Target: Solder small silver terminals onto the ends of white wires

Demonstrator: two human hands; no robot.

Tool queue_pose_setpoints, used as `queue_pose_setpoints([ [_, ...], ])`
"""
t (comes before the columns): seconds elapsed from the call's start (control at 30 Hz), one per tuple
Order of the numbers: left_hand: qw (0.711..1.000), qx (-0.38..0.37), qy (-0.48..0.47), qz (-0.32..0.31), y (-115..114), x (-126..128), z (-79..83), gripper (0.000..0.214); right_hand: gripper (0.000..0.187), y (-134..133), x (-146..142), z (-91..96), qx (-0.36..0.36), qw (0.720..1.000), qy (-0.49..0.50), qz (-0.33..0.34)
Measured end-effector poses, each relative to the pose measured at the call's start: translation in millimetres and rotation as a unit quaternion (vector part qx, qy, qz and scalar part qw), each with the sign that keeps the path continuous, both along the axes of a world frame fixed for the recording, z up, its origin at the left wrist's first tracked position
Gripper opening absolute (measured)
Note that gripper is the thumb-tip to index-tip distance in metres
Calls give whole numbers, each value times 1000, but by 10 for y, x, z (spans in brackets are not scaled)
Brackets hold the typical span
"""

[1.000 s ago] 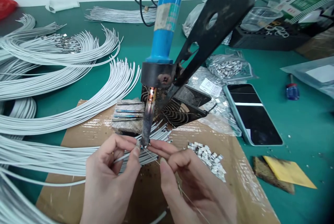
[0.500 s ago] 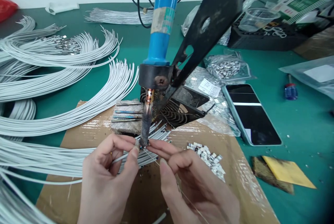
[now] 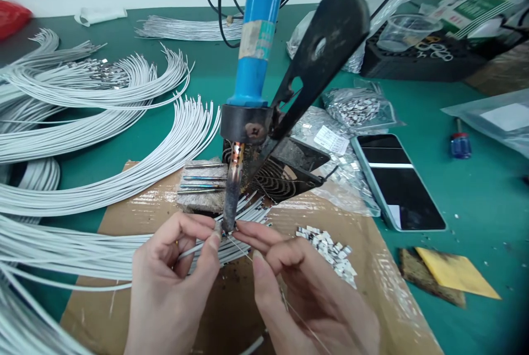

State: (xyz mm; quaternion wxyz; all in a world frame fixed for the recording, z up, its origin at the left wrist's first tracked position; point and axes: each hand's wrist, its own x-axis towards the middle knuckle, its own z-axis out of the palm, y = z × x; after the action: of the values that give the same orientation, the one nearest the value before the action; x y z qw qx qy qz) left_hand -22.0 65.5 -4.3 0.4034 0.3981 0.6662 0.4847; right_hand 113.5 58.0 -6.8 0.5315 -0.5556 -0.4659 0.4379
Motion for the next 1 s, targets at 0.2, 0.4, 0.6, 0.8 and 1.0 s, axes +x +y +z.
queue_pose_setpoints([
  [0.2, 1000, -2, -7, 0, 0, -7, 11, 14, 24, 5, -25, 1, -3, 1000, 25, -11],
  [0.4, 1000, -2, 4, -3, 11, -11, 9, 15, 22, 11, -21, -2, -11, 999, 37, -17],
  [0.6, 1000, -2, -17, -9, 12, -21, -1, 15, 23, 17, 10, 0, -12, 1000, 9, -5],
  [0.8, 999, 2, -31, -10, 19, -4, 10, 14, 22, 15, -13, -4, -5, 1000, 20, -18],
  [1.0, 1000, -6, -30, -7, -11, -22, -22, 15, 23, 18, -21, 9, 2, 1000, 4, -18],
])
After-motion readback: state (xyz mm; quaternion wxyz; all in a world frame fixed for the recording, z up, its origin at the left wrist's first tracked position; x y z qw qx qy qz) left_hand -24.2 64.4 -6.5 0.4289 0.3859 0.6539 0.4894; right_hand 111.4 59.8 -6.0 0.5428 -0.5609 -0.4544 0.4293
